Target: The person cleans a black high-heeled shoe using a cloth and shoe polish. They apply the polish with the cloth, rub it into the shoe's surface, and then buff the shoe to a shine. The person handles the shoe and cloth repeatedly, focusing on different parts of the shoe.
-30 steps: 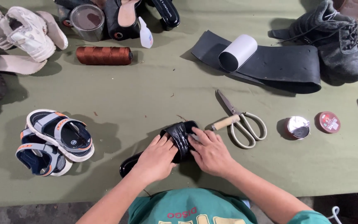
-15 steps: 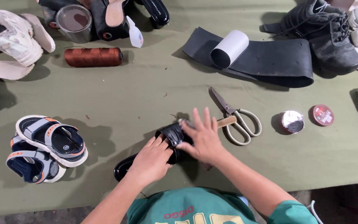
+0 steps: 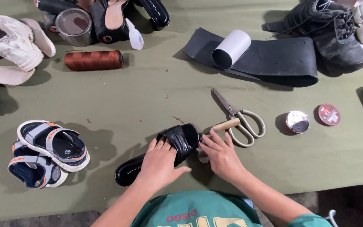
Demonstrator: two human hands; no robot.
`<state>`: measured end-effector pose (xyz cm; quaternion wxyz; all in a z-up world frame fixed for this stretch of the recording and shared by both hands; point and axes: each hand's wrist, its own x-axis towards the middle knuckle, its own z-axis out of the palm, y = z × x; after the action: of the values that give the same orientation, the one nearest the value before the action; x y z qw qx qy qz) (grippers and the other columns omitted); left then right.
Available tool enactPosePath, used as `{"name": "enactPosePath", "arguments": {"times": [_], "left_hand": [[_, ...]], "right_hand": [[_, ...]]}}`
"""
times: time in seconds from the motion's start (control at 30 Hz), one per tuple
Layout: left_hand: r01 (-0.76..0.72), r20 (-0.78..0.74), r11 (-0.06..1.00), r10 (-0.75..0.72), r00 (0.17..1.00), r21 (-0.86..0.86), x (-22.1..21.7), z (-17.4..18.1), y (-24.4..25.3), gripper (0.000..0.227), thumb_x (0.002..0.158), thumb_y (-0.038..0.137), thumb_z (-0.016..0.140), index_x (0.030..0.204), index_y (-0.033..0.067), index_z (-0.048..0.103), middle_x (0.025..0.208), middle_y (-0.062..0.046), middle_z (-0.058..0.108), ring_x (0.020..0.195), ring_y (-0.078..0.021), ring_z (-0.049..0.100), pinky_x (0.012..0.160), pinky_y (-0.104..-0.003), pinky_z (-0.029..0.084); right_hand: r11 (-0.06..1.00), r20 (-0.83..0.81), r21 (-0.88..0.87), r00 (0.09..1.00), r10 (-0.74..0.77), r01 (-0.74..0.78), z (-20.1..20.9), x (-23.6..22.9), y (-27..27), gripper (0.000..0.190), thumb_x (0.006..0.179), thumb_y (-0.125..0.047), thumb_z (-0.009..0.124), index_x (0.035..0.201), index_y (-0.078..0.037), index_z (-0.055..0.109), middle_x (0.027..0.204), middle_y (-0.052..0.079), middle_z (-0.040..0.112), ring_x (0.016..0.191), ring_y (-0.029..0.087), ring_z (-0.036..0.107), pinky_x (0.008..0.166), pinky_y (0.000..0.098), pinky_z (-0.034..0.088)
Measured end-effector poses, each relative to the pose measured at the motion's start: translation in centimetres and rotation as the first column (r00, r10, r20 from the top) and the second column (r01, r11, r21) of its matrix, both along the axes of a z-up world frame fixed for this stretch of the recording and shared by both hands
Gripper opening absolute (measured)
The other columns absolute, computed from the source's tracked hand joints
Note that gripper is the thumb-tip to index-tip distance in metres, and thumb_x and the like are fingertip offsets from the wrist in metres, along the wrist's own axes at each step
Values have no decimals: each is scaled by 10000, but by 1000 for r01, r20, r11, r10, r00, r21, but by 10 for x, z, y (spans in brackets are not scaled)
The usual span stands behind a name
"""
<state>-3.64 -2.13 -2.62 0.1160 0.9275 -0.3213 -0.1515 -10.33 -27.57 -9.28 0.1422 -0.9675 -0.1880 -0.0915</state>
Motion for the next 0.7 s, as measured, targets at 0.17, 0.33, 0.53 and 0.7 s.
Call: {"name": "enactPosePath", "arguments": {"times": [0.17,0.33,0.53,0.7], "left_hand": [[-143,-146,978,121,982,-151,1,13,-6,648,902,660,662,982,16,660,1153,-147,594,1196,-345,494,1076,-479,351],[-516,-601,827,300,741,-223,4,35,-2,875,895,644,560,1545,80,405,1635,-132,369,1572,-227,240,1228,-406,231],[-972,-935,138,-327,136,-190,11,7,-15,972,956,694,346,1609,56,13,1703,-170,82,1578,-266,86,1259,-438,78],[-973,-916,-228,-385,115,-27,19,-21,-39,581,1077,494,428,1377,32,610,1374,-99,665,1183,-199,648,1058,-349,521]], "right_hand": [[950,44,295,991,-124,105,29,-5,2,451,878,-175,728,1322,-120,673,1476,123,597,1399,327,541,1168,498,375],[958,-65,240,988,-143,155,20,-2,3,577,821,-150,770,1378,-194,630,1303,68,680,1039,309,646,941,430,506],[722,-199,599,937,-286,347,66,44,39,144,922,-164,675,835,-65,614,793,46,550,724,208,527,681,324,402],[839,93,541,988,-120,51,-3,55,100,351,1002,-213,621,1333,-119,690,1368,149,669,1282,408,596,1090,522,387]]}}
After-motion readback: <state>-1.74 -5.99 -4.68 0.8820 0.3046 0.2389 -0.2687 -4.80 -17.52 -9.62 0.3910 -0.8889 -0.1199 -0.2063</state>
